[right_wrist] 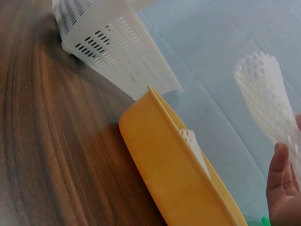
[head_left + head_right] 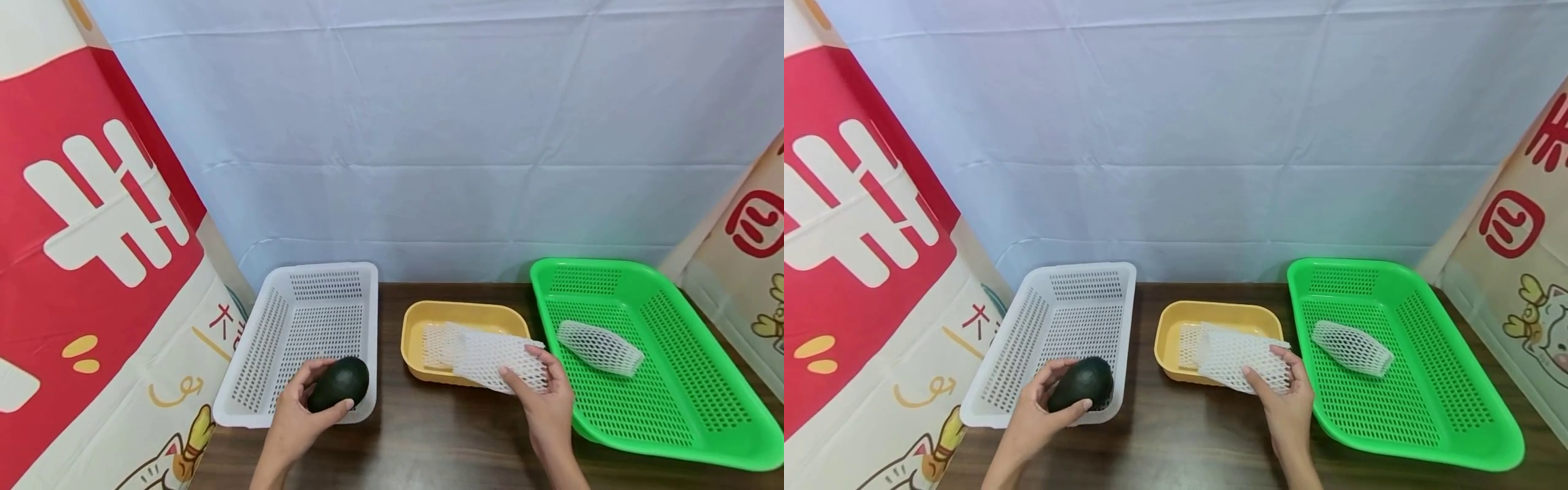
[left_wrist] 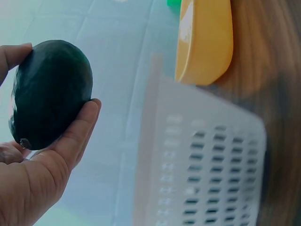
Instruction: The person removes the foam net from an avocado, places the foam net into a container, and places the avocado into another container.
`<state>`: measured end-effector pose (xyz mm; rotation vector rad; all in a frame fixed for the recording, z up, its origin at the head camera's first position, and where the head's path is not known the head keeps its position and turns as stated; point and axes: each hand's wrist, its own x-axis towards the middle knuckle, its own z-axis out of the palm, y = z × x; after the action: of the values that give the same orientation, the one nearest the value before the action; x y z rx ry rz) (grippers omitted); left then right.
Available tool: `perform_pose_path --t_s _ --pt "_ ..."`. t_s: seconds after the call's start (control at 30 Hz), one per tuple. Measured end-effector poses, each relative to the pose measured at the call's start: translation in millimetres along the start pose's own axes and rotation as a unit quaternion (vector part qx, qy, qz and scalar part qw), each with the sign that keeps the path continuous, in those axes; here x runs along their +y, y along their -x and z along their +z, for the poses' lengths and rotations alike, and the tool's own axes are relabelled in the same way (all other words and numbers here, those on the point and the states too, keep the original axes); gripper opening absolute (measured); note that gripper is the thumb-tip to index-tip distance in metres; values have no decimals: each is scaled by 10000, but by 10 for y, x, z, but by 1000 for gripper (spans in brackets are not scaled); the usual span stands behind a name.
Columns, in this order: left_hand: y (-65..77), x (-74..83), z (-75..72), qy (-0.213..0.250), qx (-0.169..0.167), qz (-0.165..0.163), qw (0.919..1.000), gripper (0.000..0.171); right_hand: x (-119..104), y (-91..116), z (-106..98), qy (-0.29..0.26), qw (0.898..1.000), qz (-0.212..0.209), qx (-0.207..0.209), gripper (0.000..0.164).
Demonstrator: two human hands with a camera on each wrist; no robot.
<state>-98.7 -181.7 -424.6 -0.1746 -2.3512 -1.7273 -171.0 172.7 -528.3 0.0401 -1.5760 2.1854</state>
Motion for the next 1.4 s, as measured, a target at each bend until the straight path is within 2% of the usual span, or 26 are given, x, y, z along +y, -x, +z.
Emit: perform_pose_path --t_s 0.03,0.1,0.27,0.33,0.43,0.57,0.73,0.87,0.97,1.1,1.2,1.3,1.4 --pt "-16 14 -30 -57 36 -29 10000 55 -30 -5 25 114 9999 102 27 61" --pt "-59 39 -88 -177 85 -95 9998 55 84 -50 -9 220 9997 134 30 61" --pt "-180 148 -210 -538 68 -122 9985 57 527 -199 -162 237 9994 239 65 63" --pt "-221 236 -233 -687 5 -24 9976 58 615 -247 -168 411 9985 321 152 65" --pt "-272 440 -230 -815 -73 195 9965 57 688 -327 -155 636 9970 362 239 66" --pt "-364 682 -202 -866 -156 497 9949 56 741 -464 -140 1195 9923 241 217 65" --pt "-589 766 -188 -708 -244 520 9958 55 757 -628 -142 1485 9889 24 84 63" --pt "-796 736 -219 -350 -369 276 9983 56 777 -715 -138 1638 9864 -73 66 63" --pt "-970 578 -247 -125 -407 17 9991 57 700 -715 -86 2010 9796 -46 21 64" --pt "-1193 324 -260 -207 -291 -104 9993 59 418 -630 57 2312 9728 109 -106 62" --pt "-1313 229 -267 -175 -217 -172 9995 58 245 -576 163 2235 9743 225 -174 59" --pt "-1413 164 -270 -45 -279 -314 9991 58 89 -543 270 2339 9713 385 -204 58" --pt "-1503 106 -268 -141 -381 -427 9983 60 9 -538 335 2519 9655 590 -283 59"
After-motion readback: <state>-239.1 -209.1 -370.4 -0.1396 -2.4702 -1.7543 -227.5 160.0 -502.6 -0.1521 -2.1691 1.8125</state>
